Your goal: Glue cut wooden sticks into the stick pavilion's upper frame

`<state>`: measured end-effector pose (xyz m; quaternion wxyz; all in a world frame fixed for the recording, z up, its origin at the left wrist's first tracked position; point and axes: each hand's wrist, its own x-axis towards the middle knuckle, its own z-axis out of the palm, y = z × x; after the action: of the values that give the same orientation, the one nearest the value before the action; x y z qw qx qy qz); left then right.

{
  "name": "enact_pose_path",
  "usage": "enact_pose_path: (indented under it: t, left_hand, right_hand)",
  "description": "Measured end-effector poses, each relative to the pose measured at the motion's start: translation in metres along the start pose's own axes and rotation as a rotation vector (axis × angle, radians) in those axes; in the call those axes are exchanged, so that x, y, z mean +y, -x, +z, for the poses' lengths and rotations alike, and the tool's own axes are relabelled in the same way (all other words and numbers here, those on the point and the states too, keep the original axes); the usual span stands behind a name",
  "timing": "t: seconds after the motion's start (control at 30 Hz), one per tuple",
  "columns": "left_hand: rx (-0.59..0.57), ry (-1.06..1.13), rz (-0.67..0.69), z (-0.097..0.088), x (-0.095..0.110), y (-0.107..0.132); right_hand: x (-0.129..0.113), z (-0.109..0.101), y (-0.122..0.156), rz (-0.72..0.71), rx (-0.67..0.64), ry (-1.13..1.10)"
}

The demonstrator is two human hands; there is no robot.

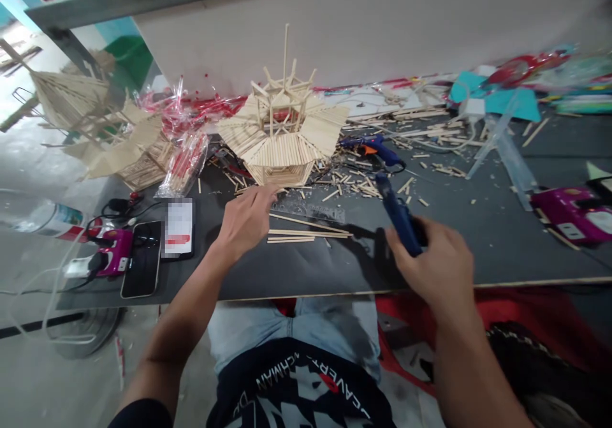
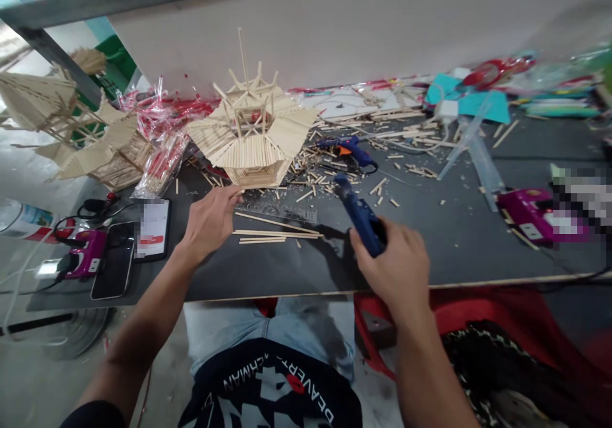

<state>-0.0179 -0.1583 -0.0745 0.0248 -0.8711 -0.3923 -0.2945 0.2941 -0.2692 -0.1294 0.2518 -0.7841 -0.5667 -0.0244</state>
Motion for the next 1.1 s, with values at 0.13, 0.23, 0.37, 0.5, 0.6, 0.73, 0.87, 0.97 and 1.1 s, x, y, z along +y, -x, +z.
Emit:
enact_pose_path:
  t: [0.13,0.23,0.37,0.5,0.6,0.73,0.87,0.97,1.1]
  left_hand:
    - [0.07,0.053,0.051,-0.016,0.005,-0.009]
    - [0.117,0.089,0.063,-0.031,0.005,-0.02]
    - [0.245,0.058,0.123,-0.047,-0.003,-0.049]
    - [0.337,-0.011,0.084,-0.05,-0.014,-0.088]
    - [0.279,-0.031,0.091,-0.043,-0.022,-0.112]
    - [0.33,-0.038,0.077,-0.028,-0.029,-0.132]
    - [0.359,0.029,0.068,-0.014,-0.032,-0.141]
    - [0.384,0.11,0.08,-0.006,-0.036,-0.144]
    - [0.42,0.137,0.085,0.0,-0.041,-0.142]
  right_hand:
    - [0.047,0.004,-0.011,0.146,0.005,0.167]
    - [0.075,0.009,-0.014,0.18,0.067,0.253]
    - [0.089,0.012,-0.016,0.245,0.08,0.351]
    - [0.082,0.011,-0.013,0.252,0.072,0.362]
    - [0.078,0.01,-0.011,0.25,0.043,0.337]
    - [0.069,0.004,-0.023,0.215,-0.022,0.289]
    - [0.017,-0.018,-0.064,-0.144,0.218,0.052]
    - [-0.055,-0.04,-0.106,-0.492,0.401,-0.221]
    - [-0.138,-0.049,-0.158,-0.748,0.273,-0.408]
